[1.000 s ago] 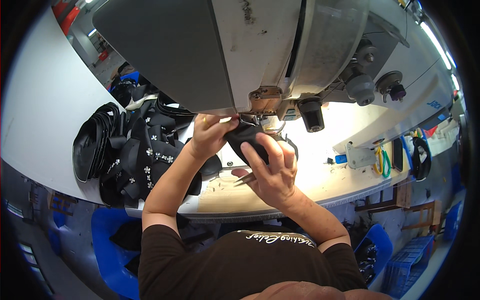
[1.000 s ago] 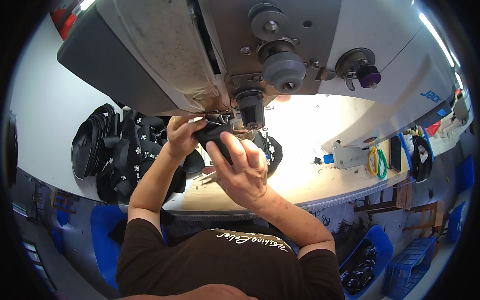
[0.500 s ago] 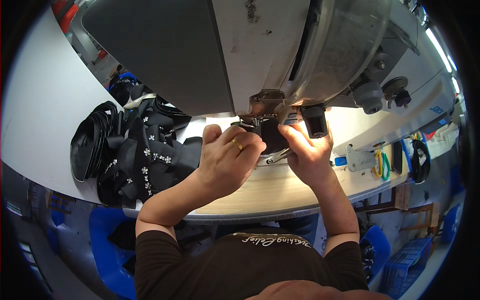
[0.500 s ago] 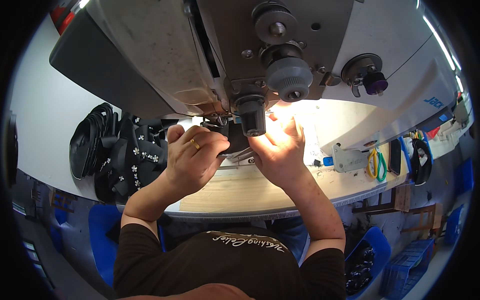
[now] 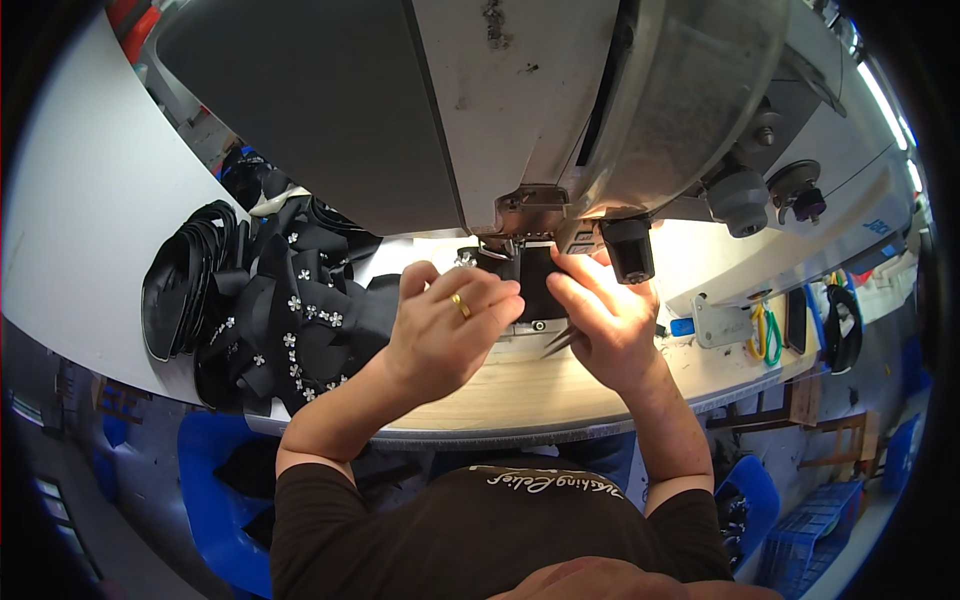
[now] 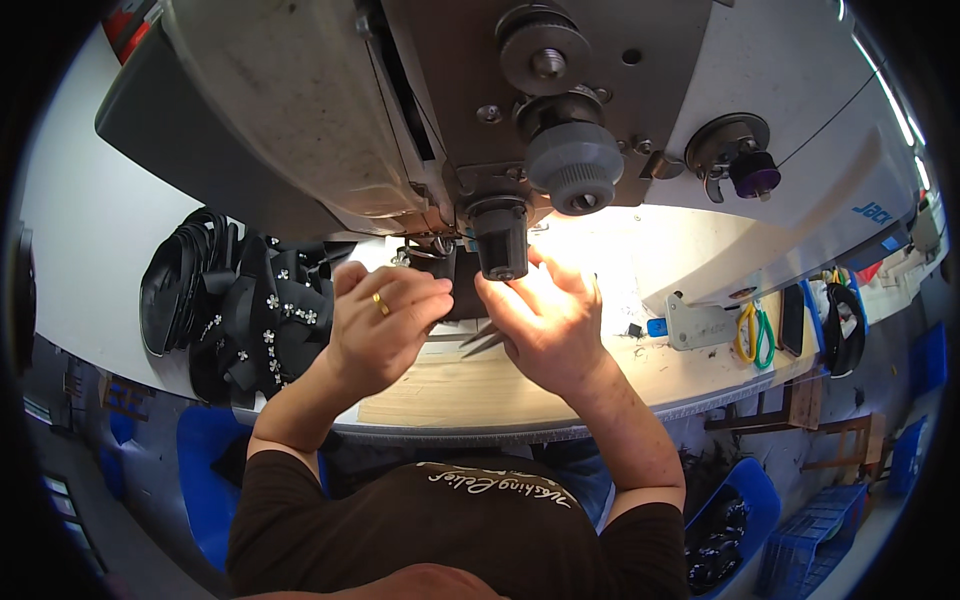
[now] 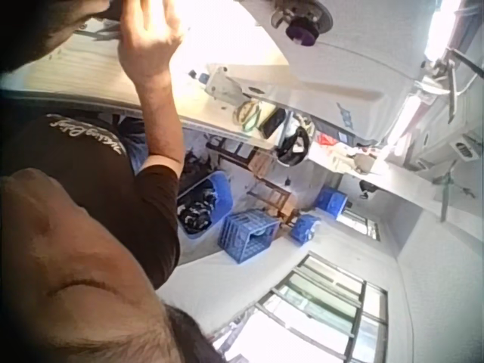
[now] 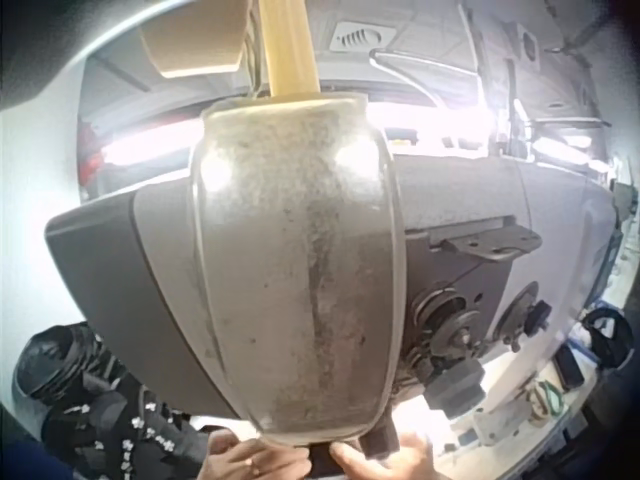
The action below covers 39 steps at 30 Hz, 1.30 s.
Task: The person stitches fabric shoe upper components using a sewing machine, trims excess material and threads with scissors, and places the finished pieces into a blue plastic bin.
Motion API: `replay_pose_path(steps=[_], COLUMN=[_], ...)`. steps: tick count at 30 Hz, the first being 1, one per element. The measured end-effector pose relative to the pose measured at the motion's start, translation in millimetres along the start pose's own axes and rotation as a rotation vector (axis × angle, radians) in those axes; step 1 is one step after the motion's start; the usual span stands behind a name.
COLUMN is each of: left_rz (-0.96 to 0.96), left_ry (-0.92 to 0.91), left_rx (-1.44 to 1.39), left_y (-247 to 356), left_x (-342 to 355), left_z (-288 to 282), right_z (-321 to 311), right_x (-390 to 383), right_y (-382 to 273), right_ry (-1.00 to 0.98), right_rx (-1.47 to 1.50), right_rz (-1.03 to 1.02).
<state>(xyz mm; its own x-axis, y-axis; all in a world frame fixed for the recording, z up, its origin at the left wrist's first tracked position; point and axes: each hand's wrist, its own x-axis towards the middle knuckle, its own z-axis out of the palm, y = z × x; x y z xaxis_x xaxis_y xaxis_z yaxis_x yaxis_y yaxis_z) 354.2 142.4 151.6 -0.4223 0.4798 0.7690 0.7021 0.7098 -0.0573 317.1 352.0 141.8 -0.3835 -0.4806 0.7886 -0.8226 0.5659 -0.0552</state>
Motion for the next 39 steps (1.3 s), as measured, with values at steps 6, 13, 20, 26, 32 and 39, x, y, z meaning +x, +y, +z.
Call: replay_pose_path(steps=[6, 13, 20, 26, 32, 39], left_rz=[-0.013, -0.037, -0.062, -0.097, -0.069, -0.068], left_ry=[-0.050, 0.008, 0.065, 0.102, 0.091, 0.118], left_rx=[0.077, 0.143, 0.180, 0.167, 0.189, 0.207], left_y=[10, 3, 4, 4, 5, 0], left_x=[2, 6, -1, -2, 1, -1], left_z=[-6, 4, 11, 14, 14, 19], right_z=[0, 8, 7, 6, 7, 10], right_x=[0, 0, 2, 9, 4, 2], right_y=[-1, 13, 17, 15, 17, 20], right_ry=[0.009, 0.014, -0.008, 0.095, 0.043, 0.075], right_rx=[-0.028, -0.034, -0.005, -0.008, -0.064, -0.083], right_rz=[-0.031, -0.015, 0.002, -0.059, -0.023, -0.031])
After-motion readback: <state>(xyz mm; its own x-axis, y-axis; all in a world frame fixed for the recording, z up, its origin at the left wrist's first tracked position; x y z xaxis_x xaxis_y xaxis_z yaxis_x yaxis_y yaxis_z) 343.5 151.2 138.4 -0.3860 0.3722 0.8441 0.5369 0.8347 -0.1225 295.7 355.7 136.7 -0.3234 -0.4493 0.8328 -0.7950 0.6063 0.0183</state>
